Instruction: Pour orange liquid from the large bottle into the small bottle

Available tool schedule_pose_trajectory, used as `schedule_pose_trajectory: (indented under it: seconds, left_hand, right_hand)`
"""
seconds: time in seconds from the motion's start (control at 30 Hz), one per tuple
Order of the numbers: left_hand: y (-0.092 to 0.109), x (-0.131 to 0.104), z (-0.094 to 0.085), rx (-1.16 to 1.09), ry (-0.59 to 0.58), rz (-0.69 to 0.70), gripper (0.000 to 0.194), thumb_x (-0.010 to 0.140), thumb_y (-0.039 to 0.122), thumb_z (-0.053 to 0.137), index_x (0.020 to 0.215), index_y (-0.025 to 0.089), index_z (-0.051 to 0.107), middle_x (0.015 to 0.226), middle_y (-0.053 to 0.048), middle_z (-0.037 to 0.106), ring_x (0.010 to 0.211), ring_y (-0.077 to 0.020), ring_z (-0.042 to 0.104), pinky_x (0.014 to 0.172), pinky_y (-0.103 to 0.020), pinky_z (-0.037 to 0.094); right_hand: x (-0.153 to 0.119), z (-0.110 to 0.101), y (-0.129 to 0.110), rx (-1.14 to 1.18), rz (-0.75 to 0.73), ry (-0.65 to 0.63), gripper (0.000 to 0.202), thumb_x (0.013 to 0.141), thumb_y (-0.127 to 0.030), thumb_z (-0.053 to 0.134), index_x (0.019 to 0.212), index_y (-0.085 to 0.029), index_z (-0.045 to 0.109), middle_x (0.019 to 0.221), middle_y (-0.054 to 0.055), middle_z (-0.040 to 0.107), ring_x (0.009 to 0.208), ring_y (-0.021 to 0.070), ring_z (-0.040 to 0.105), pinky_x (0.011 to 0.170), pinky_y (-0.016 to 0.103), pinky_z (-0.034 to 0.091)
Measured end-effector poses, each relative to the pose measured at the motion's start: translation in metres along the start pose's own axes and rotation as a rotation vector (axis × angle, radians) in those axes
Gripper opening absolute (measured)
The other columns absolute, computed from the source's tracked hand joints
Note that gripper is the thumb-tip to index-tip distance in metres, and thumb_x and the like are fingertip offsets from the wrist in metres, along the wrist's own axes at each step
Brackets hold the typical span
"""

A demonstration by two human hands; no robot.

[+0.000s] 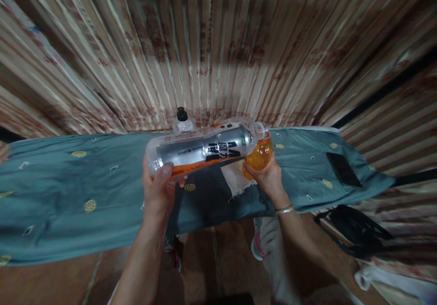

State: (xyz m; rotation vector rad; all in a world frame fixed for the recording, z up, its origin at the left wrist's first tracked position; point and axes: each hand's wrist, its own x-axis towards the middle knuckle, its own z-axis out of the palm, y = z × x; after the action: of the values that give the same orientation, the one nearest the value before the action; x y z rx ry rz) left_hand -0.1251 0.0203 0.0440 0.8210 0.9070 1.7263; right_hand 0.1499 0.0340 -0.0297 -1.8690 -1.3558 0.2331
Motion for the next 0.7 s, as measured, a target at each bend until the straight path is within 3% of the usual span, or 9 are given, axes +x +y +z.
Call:
schedule_pose_trajectory:
  seconds: [0.37,0.7]
  left_hand:
    - [-0.0004,0.0007,-0.0033,-0.036,-0.035,0.003,0.058,0.062,0.041,0.089,0.106,0.022,0.057,0.074,0.001,0.065,0.05,-0.0154,0.061,0.036,-0.023,0.042]
    - [-0.0034,0.0022,-0.0017,-0.026,-0.025,0.02,0.051,0.064,0.038,0.084,0.107,0.023,0.06,0.074,0.0,0.065,0.049,-0.0152,0.058,0.036,-0.024,0.041]
  right_hand:
    - [-0.0001,-0.0001,-0.0074,0.004,0.01,0.01,0.087,0.062,-0.052,0.081,0.135,-0.015,0.051,0.119,0.017,0.074,0.107,0.0348,0.073,0.09,0.044,0.058]
    - [0.0043,-0.0009,-0.0006,0.02,-0.028,-0.028,0.092,0.063,-0.06,0.08,0.138,-0.015,0.05,0.119,0.017,0.075,0.105,0.0352,0.074,0.089,0.045,0.058]
